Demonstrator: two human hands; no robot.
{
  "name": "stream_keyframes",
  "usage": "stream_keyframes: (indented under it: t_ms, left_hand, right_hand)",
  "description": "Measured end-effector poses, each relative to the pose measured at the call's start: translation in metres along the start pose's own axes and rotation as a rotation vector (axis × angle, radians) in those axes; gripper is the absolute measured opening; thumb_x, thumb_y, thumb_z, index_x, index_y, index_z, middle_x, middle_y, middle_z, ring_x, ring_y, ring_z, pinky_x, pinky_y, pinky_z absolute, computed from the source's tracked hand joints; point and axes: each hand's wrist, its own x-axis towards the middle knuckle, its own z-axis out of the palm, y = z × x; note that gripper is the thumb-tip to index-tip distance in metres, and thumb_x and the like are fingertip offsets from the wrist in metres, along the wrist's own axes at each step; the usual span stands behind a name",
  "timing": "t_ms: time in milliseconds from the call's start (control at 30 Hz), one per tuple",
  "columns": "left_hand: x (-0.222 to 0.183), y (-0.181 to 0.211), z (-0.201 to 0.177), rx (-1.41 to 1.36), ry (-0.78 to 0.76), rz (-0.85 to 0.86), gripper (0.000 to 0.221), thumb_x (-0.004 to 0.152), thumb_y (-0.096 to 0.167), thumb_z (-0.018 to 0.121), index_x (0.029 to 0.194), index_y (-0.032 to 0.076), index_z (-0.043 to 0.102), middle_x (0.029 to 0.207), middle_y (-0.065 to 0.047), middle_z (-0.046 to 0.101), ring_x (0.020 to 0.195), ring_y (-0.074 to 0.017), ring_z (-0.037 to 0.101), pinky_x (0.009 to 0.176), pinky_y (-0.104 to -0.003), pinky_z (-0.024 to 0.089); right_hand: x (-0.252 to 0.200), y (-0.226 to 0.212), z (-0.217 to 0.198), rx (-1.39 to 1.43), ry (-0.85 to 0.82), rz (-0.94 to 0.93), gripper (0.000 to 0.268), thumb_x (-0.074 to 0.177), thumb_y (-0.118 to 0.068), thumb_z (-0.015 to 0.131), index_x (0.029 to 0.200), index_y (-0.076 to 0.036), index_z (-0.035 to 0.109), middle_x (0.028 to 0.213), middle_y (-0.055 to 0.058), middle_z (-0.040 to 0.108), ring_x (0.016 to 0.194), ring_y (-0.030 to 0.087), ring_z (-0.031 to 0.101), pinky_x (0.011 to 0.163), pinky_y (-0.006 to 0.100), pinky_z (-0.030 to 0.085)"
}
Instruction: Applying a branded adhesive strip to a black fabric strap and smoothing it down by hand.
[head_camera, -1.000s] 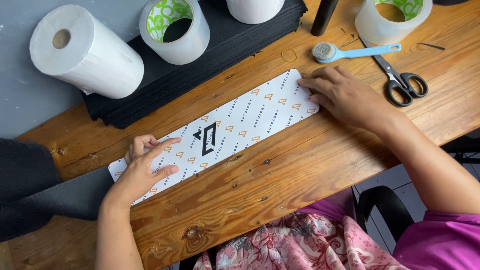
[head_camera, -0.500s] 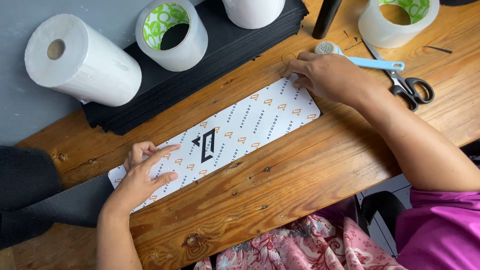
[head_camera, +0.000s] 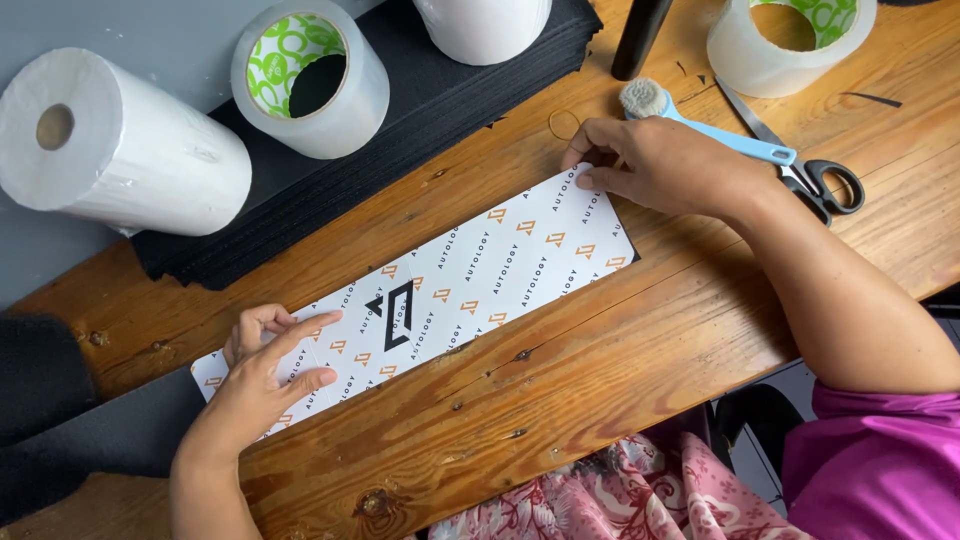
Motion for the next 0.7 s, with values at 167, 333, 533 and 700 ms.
stream_keyframes:
  t_ms: [167, 333, 533, 700]
  left_hand:
    - [-0.001, -0.002, -0.001, 0.018, 0.0, 0.005, 0.064, 0.078, 0.045, 0.076, 0.141, 0.037, 0.063, 0.12, -0.002, 0.042, 0.114, -0.0174, 0.047, 0.112, -0.044, 0.03]
    - [-0.001, -0.007, 0.0, 0.042, -0.015, 0.011, 0.067, 0.077, 0.044, 0.077, 0.142, 0.038, 0.062, 0.121, -0.002, 0.041, 0.115, -0.0172, 0.047, 0.114, -0.045, 0.029]
    - [-0.001, -0.006, -0.002, 0.043, 0.0, 0.009, 0.066, 0.076, 0.047, 0.076, 0.14, 0.038, 0.063, 0.12, -0.002, 0.042, 0.114, -0.0175, 0.048, 0.112, -0.045, 0.031]
    - [-0.003, -0.01, -0.001, 0.033, -0.002, 0.008, 0.066, 0.077, 0.049, 0.074, 0.141, 0.038, 0.063, 0.12, -0.001, 0.042, 0.116, -0.0173, 0.047, 0.113, -0.044, 0.03]
  right_hand:
    - [0.011, 0.017, 0.004, 0.378, -0.043, -0.039, 0.023, 0.101, -0.017, 0.062, 0.123, -0.017, 0.068, 0.094, 0.001, 0.069, 0.087, 0.011, 0.063, 0.076, 0.026, 0.049]
    - [0.019, 0.029, 0.007, 0.563, -0.098, -0.079, 0.024, 0.101, -0.008, 0.06, 0.125, -0.011, 0.067, 0.093, 0.006, 0.07, 0.086, 0.015, 0.067, 0.074, 0.028, 0.058]
    - [0.021, 0.03, 0.008, 0.577, -0.103, -0.025, 0.022, 0.1, -0.01, 0.064, 0.122, -0.01, 0.066, 0.088, 0.007, 0.071, 0.08, 0.015, 0.066, 0.071, 0.027, 0.055]
    - [0.018, 0.025, 0.004, 0.539, -0.1, -0.025, 0.019, 0.098, -0.01, 0.068, 0.117, -0.009, 0.067, 0.083, 0.006, 0.066, 0.078, 0.015, 0.063, 0.07, 0.027, 0.054]
